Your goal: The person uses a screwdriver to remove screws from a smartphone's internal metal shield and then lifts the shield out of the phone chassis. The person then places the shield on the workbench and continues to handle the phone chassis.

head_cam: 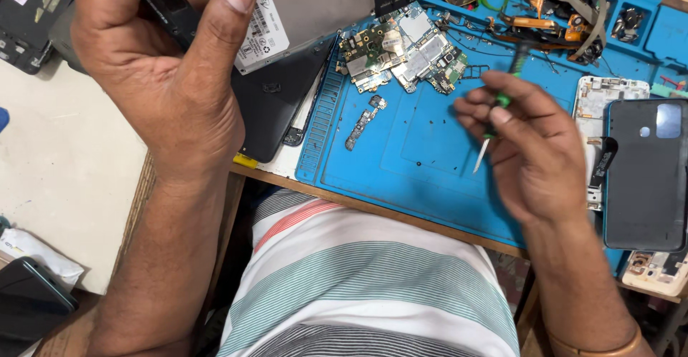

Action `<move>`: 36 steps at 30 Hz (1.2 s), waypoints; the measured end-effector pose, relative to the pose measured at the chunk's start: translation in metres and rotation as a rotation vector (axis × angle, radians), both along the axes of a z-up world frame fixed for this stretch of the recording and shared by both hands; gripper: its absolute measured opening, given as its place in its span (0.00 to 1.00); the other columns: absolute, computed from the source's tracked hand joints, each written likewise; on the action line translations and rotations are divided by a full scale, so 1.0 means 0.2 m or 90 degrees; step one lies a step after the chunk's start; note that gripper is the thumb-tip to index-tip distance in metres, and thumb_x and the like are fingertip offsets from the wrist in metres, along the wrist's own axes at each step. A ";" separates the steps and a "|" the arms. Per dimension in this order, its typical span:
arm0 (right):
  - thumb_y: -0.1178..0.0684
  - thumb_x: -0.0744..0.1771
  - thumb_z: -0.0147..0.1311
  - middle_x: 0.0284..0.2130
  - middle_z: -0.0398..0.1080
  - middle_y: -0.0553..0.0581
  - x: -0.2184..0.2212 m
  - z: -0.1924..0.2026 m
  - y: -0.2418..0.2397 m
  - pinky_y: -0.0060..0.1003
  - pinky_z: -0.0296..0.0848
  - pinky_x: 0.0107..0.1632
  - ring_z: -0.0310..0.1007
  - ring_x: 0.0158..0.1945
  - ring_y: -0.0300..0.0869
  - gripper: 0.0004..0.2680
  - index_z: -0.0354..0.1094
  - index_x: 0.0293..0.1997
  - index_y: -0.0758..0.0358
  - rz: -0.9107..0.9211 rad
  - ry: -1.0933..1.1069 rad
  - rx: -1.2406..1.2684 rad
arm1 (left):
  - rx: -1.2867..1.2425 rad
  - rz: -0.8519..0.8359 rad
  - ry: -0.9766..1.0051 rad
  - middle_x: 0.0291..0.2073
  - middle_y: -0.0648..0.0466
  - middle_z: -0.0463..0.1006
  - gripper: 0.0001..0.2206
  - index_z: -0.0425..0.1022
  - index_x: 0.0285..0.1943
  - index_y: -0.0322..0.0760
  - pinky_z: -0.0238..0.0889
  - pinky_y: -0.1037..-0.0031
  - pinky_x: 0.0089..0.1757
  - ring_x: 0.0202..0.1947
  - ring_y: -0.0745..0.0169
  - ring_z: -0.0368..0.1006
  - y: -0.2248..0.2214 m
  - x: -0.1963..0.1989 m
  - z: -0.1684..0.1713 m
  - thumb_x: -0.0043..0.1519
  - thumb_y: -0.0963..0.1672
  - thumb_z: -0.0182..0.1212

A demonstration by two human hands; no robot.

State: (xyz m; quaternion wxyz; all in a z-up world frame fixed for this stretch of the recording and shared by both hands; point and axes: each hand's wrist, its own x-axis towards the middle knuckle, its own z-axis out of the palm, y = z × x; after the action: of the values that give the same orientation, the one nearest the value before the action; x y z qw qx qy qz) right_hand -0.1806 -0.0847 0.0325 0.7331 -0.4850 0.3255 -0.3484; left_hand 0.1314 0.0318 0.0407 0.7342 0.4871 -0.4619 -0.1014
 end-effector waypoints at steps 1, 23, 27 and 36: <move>0.62 0.72 0.49 0.51 0.73 0.61 0.03 0.00 0.03 0.47 0.74 0.67 0.75 0.58 0.49 0.13 0.65 0.65 0.70 0.025 -0.027 0.023 | -0.001 0.001 0.007 0.37 0.58 0.69 0.12 0.69 0.49 0.31 0.57 0.81 0.41 0.33 0.73 0.61 0.00 0.00 0.00 0.76 0.36 0.74; 0.53 0.72 0.51 0.50 0.72 0.62 -0.07 -0.01 0.11 0.60 0.74 0.64 0.74 0.58 0.51 0.13 0.67 0.63 0.66 -0.003 -0.094 0.131 | 0.043 -0.005 0.023 0.41 0.57 0.74 0.09 0.74 0.48 0.29 0.62 0.83 0.42 0.37 0.75 0.67 -0.02 -0.04 0.02 0.73 0.37 0.73; 0.52 0.71 0.52 0.50 0.72 0.61 -0.06 -0.06 0.10 0.59 0.75 0.62 0.74 0.57 0.51 0.13 0.67 0.61 0.64 0.014 -0.033 0.108 | 0.032 -0.015 0.030 0.40 0.57 0.75 0.08 0.74 0.48 0.31 0.63 0.82 0.41 0.35 0.74 0.68 -0.03 -0.02 0.01 0.73 0.37 0.72; 0.51 0.76 0.49 0.50 0.72 0.58 -0.08 0.03 0.01 0.57 0.74 0.67 0.74 0.58 0.47 0.11 0.65 0.63 0.65 -0.038 -0.108 0.032 | 0.015 -0.012 0.003 0.37 0.56 0.73 0.11 0.71 0.49 0.31 0.60 0.82 0.41 0.35 0.72 0.66 0.00 0.03 -0.05 0.78 0.36 0.74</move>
State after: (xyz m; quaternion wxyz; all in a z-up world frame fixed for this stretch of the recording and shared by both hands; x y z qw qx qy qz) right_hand -0.1961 -0.0823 0.0381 0.7594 -0.4254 0.2848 -0.4015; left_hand 0.1370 0.0318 0.0306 0.7284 0.4909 -0.4640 -0.1149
